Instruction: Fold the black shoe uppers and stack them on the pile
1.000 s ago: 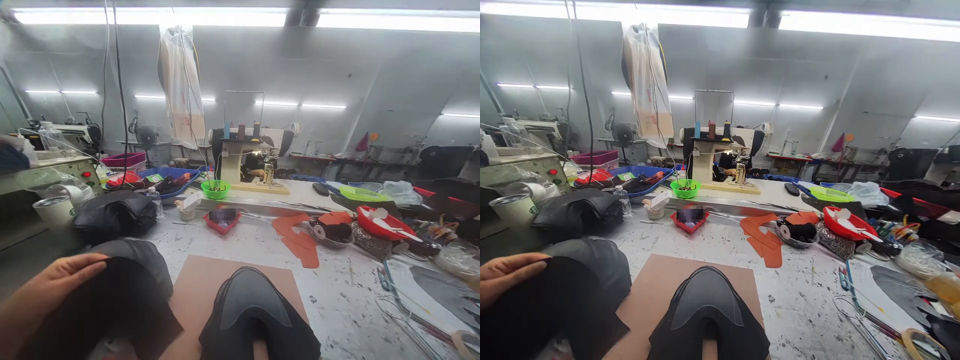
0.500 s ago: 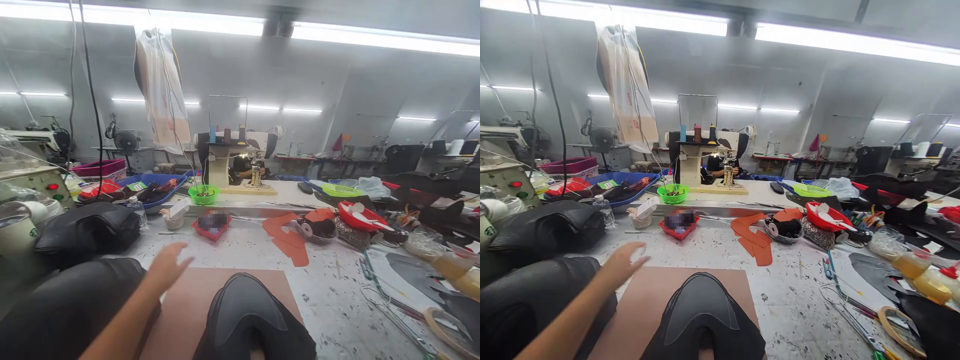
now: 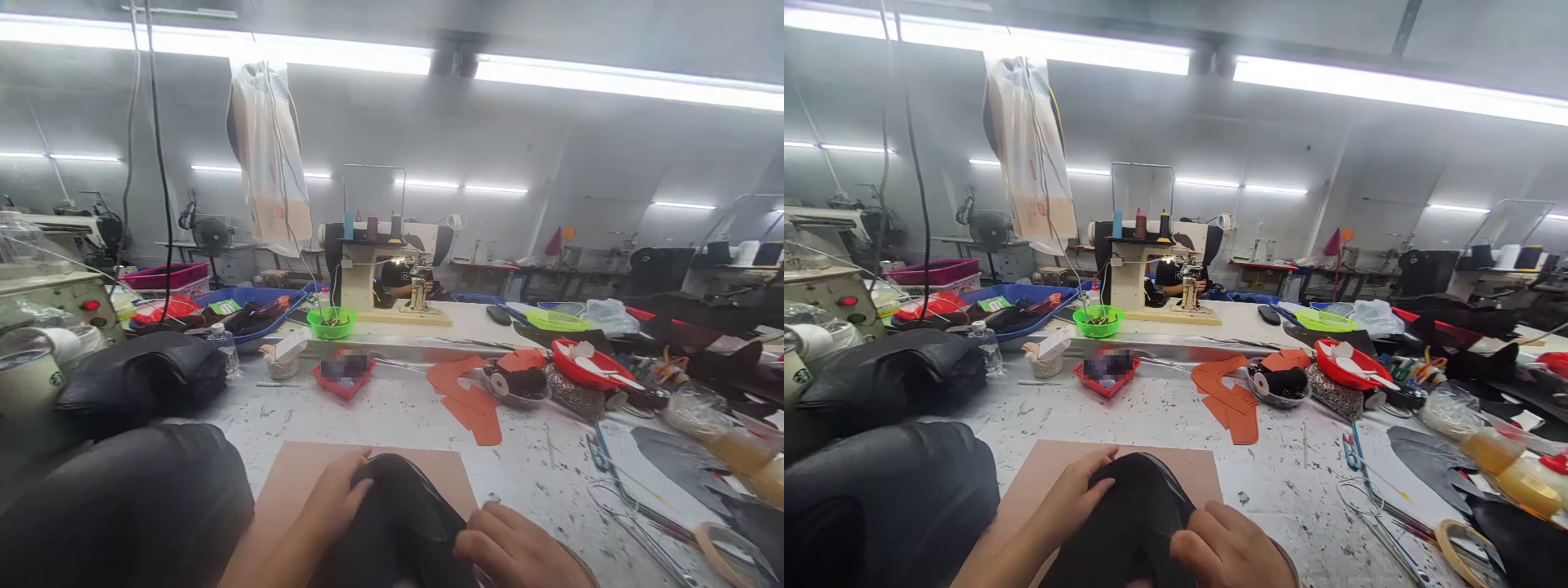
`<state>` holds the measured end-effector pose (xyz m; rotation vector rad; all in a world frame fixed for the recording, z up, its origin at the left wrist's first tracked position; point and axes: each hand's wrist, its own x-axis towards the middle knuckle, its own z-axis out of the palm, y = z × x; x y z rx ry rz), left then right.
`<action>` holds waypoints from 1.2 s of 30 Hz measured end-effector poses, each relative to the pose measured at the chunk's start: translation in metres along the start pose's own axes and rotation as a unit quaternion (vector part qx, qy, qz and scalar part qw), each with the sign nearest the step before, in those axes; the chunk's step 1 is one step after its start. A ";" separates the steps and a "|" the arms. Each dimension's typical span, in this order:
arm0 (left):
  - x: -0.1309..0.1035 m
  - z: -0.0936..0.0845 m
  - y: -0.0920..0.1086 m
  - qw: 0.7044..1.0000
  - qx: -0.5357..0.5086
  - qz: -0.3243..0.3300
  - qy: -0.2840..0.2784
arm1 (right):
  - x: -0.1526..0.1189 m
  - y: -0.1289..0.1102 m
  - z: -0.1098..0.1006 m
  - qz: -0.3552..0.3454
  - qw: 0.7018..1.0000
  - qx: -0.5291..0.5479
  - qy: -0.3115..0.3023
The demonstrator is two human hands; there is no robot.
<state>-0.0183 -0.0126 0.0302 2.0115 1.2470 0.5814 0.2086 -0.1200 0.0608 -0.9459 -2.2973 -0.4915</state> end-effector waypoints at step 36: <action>-0.015 -0.006 0.026 0.990 -0.083 0.023 -0.110 | 0.036 -0.016 0.016 -0.002 0.970 0.022 0.241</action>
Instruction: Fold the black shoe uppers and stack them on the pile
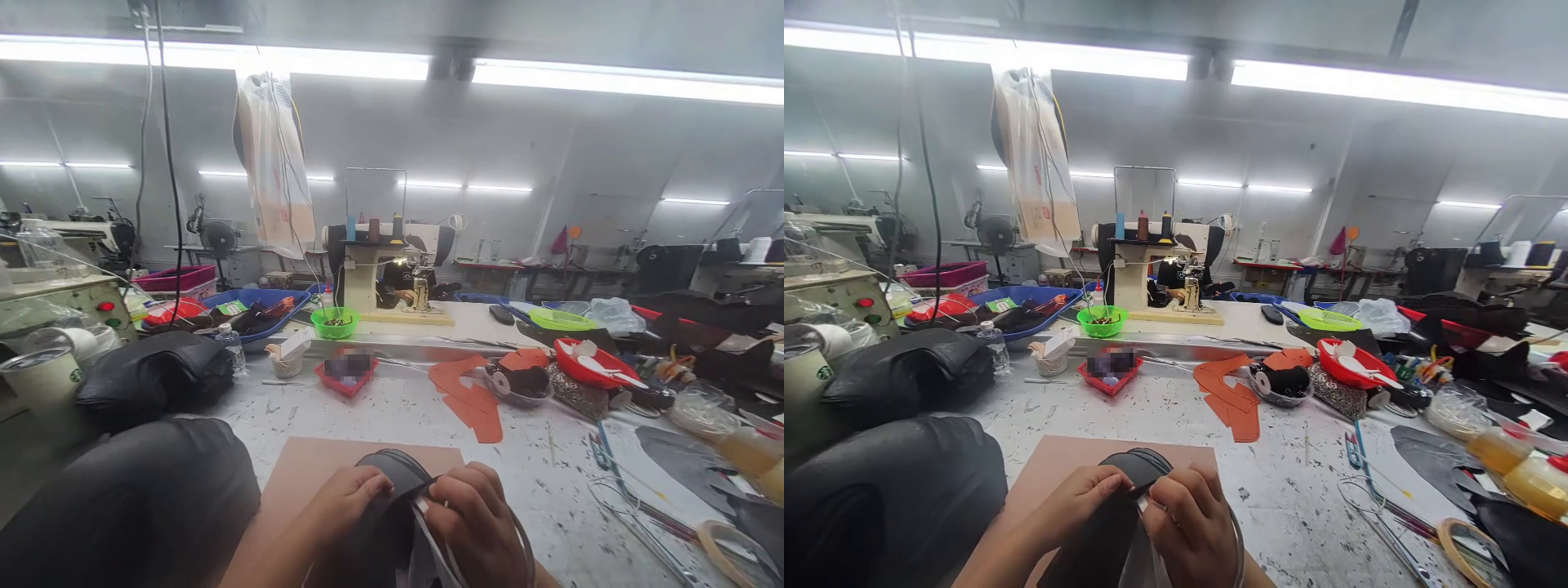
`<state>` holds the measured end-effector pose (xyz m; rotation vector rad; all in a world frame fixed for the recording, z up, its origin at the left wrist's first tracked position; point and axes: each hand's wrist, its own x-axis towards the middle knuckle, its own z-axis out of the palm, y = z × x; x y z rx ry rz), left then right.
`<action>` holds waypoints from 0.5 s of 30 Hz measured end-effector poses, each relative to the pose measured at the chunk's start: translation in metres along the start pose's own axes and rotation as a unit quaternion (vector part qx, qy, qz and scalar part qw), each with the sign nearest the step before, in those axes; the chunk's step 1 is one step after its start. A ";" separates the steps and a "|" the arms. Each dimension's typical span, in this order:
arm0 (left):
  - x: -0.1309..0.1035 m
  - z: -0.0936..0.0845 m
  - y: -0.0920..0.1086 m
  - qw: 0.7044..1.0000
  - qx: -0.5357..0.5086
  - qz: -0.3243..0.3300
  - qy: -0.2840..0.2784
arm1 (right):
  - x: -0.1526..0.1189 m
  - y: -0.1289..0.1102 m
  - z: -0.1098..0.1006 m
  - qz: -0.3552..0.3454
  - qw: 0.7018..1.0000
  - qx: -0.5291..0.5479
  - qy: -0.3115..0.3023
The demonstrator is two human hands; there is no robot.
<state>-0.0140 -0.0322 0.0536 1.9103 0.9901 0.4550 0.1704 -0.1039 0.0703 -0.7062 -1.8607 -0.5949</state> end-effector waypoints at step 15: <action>-0.031 0.027 0.056 0.991 0.007 0.126 0.038 | 0.006 -0.014 -0.004 0.038 0.999 -0.022 -0.022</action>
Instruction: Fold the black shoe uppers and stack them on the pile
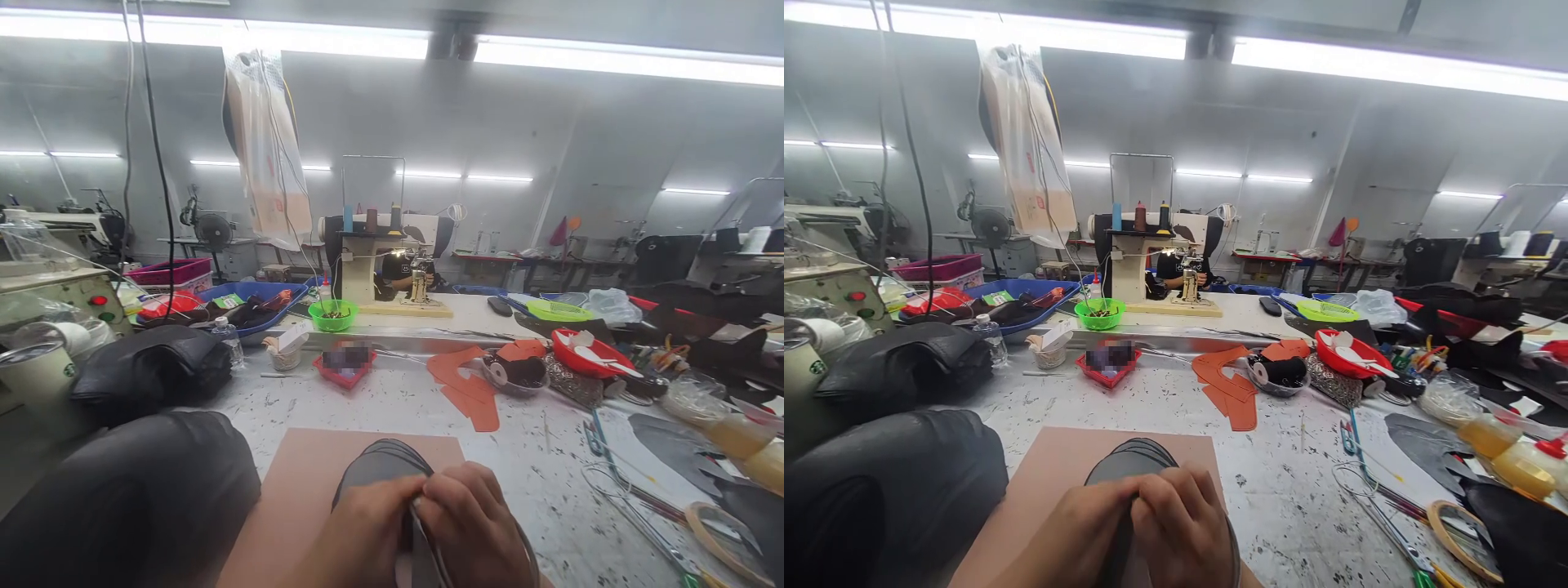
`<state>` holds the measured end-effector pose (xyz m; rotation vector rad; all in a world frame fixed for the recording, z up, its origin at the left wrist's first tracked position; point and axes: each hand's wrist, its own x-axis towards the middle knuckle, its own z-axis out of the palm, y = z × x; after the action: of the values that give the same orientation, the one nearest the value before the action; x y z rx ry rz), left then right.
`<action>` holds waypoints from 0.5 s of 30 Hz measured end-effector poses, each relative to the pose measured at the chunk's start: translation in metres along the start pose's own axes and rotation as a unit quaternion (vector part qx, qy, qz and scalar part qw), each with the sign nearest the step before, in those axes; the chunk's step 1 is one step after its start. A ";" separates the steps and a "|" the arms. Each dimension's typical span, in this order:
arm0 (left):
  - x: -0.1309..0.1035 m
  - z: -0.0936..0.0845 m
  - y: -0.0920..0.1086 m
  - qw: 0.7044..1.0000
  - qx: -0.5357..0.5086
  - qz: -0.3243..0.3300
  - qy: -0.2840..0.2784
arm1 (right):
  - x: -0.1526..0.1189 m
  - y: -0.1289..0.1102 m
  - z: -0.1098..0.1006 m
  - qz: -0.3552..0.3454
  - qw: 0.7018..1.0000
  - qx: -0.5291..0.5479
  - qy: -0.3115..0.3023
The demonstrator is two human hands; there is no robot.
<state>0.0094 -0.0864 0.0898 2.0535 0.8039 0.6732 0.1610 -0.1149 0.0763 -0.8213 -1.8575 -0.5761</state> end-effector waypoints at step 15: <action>0.007 -0.009 0.000 0.962 -0.224 -0.152 0.016 | -0.006 -0.012 0.007 -0.004 0.997 -0.032 0.067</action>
<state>0.0078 -0.0765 0.0957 1.4778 0.8703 0.6452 0.1495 -0.1195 0.0675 -0.7971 -1.7279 -0.6839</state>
